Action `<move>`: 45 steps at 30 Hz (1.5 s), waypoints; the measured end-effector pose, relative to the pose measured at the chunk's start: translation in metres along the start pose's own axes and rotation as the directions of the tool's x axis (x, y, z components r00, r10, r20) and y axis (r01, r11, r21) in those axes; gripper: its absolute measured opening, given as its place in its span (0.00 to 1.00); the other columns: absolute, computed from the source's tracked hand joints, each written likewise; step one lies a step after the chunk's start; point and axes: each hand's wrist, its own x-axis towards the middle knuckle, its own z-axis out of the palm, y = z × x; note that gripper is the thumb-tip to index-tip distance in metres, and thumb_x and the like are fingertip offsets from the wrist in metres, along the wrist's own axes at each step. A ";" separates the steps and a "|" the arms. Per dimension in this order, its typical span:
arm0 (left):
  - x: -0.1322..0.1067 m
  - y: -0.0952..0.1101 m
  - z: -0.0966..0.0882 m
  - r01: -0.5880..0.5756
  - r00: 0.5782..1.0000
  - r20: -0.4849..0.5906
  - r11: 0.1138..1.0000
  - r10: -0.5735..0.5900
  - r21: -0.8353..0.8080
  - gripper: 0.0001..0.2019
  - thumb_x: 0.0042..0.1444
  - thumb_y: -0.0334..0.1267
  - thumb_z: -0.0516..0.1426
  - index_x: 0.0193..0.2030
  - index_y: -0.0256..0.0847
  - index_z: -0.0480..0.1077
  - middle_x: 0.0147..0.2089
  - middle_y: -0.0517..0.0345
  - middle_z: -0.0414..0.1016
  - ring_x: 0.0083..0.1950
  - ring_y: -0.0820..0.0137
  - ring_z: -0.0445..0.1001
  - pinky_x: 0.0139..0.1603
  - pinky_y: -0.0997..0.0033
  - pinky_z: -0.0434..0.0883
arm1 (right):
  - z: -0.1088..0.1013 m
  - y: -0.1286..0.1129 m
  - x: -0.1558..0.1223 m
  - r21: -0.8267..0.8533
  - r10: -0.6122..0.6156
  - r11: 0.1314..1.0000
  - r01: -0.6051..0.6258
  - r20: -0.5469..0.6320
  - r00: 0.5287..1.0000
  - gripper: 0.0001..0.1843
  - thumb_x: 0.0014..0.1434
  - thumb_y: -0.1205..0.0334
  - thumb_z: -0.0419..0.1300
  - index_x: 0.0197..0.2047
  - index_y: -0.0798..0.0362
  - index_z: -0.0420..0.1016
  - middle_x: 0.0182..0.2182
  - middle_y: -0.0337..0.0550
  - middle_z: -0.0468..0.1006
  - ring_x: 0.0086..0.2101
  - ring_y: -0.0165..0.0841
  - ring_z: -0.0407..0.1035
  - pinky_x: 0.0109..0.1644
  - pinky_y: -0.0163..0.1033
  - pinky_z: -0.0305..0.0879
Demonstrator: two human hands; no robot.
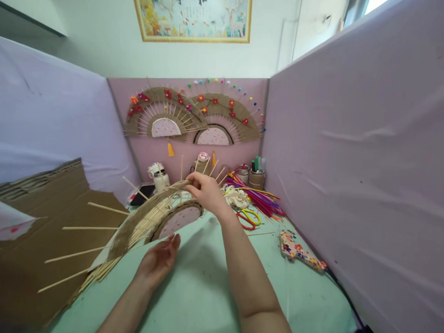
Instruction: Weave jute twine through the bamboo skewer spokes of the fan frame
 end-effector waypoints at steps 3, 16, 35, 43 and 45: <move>-0.001 -0.002 0.008 -0.245 0.964 0.137 0.962 0.229 0.121 0.12 0.45 0.16 0.58 0.31 0.38 0.70 0.28 0.59 0.75 0.42 0.68 0.77 0.50 0.61 0.74 | -0.001 0.000 0.000 -0.101 -0.007 0.995 0.005 -0.023 1.000 0.08 0.56 0.57 0.58 0.33 0.53 0.70 0.19 0.31 0.61 0.23 0.26 0.54 0.29 0.32 0.50; 0.021 0.029 -0.005 -0.105 0.988 -0.053 0.878 0.146 0.468 0.04 0.52 0.29 0.59 0.36 0.35 0.69 0.39 0.45 0.75 0.38 0.67 0.77 0.32 0.74 0.74 | 0.040 0.009 0.000 -0.693 0.087 0.719 -0.056 0.010 0.996 0.11 0.61 0.56 0.54 0.42 0.49 0.75 0.32 0.47 0.74 0.36 0.37 0.67 0.37 0.37 0.57; 0.016 0.063 0.050 -0.569 0.749 0.346 0.282 0.565 0.772 0.16 0.54 0.39 0.57 0.48 0.35 0.70 0.46 0.45 0.75 0.19 0.75 0.73 0.15 0.78 0.64 | 0.064 0.014 -0.005 -0.705 0.089 0.704 0.084 0.205 0.975 0.12 0.60 0.56 0.56 0.43 0.51 0.75 0.30 0.47 0.75 0.36 0.37 0.68 0.37 0.37 0.56; 0.021 0.049 0.036 -0.628 0.681 0.361 0.254 0.637 0.735 0.15 0.57 0.45 0.54 0.43 0.36 0.72 0.31 0.55 0.75 0.20 0.71 0.74 0.15 0.77 0.64 | 0.026 0.015 -0.005 -0.425 -0.012 0.892 0.153 0.316 0.949 0.15 0.57 0.58 0.61 0.48 0.49 0.73 0.30 0.40 0.75 0.32 0.32 0.65 0.36 0.35 0.56; 0.021 0.048 0.036 -0.634 0.684 0.359 0.274 0.635 0.724 0.15 0.56 0.46 0.55 0.41 0.36 0.72 0.26 0.57 0.73 0.20 0.71 0.74 0.15 0.77 0.64 | 0.017 0.014 -0.004 -0.446 -0.020 0.882 0.150 0.283 0.959 0.11 0.57 0.58 0.61 0.43 0.50 0.76 0.29 0.42 0.75 0.33 0.33 0.65 0.37 0.36 0.56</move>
